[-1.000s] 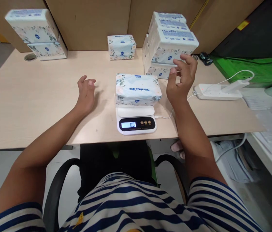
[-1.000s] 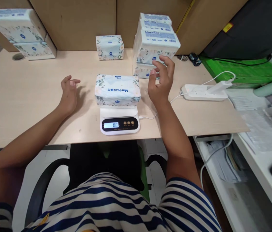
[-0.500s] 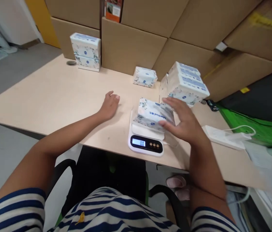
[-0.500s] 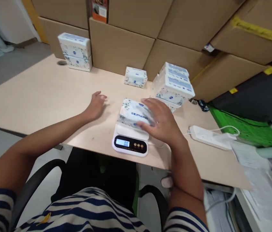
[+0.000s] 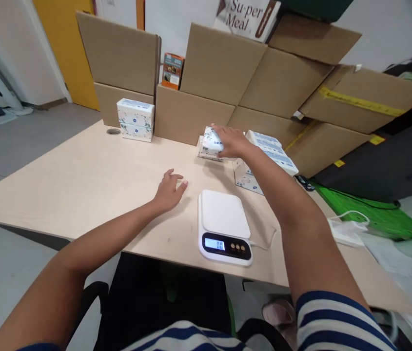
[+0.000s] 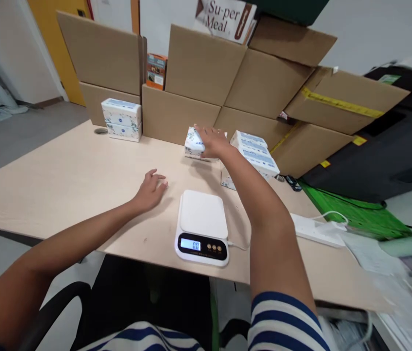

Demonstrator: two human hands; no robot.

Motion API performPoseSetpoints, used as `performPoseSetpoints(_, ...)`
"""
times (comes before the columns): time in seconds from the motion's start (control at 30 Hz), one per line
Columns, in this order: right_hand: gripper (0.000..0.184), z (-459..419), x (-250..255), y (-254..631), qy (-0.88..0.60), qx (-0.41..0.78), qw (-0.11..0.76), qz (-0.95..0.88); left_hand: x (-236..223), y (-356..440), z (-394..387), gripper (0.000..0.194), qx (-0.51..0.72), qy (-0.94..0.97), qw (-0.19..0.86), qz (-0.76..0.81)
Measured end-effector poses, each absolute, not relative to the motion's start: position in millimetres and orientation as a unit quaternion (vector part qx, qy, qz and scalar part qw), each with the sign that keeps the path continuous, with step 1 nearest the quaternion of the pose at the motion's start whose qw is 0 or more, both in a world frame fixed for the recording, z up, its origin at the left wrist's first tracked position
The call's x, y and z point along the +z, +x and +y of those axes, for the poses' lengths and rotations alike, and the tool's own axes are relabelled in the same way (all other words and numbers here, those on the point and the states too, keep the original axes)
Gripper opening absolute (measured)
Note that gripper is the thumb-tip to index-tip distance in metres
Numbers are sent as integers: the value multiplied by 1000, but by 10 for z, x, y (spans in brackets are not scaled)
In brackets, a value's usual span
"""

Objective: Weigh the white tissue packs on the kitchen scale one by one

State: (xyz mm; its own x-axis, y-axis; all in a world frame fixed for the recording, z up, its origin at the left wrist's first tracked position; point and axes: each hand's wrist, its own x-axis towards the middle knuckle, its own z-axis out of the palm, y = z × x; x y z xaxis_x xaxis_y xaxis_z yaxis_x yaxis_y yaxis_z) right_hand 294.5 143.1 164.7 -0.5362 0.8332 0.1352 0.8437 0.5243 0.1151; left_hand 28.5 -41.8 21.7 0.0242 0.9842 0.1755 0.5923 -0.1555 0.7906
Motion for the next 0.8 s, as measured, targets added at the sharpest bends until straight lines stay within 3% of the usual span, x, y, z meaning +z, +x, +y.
performPoseSetpoints(0.1, 133, 1816, 1627, 2795, -513, -85, 66, -852, 250, 290, -453, 44, 352, 667, 255, 605)
performPoseSetpoints(0.17, 122, 1941, 1539, 2708, -515, -80, 88, -849, 258, 295, -473, 43, 344, 667, 249, 612)
performPoseSetpoints(0.33, 54, 2074, 1267, 2609, -535, -90, 136, -829, 330, 319, -555, 43, 320, 667, 267, 617)
performPoseSetpoints(0.4, 41, 2108, 1201, 2590, -552, -96, 163, -812, 374, 330, -588, 46, 306, 664, 277, 623)
performPoseSetpoints(0.5, 42, 2109, 1149, 2480, -561, -99, 193, -799, 410, 349, -619, 49, 288, 666, 284, 627)
performPoseSetpoints(0.6, 62, 2026, 1177, 2154, -529, -100, 204, -818, 394, 369, -632, 49, 283, 676, 281, 620)
performPoseSetpoints(0.7, 77, 1901, 1316, 1574, -464, -118, 143, -866, 347, 381, -634, 49, 281, 693, 279, 603)
performPoseSetpoints(0.8, 73, 1847, 1515, 853, -376, -153, 111, -907, 294, 387, -619, 47, 304, 700, 283, 580)
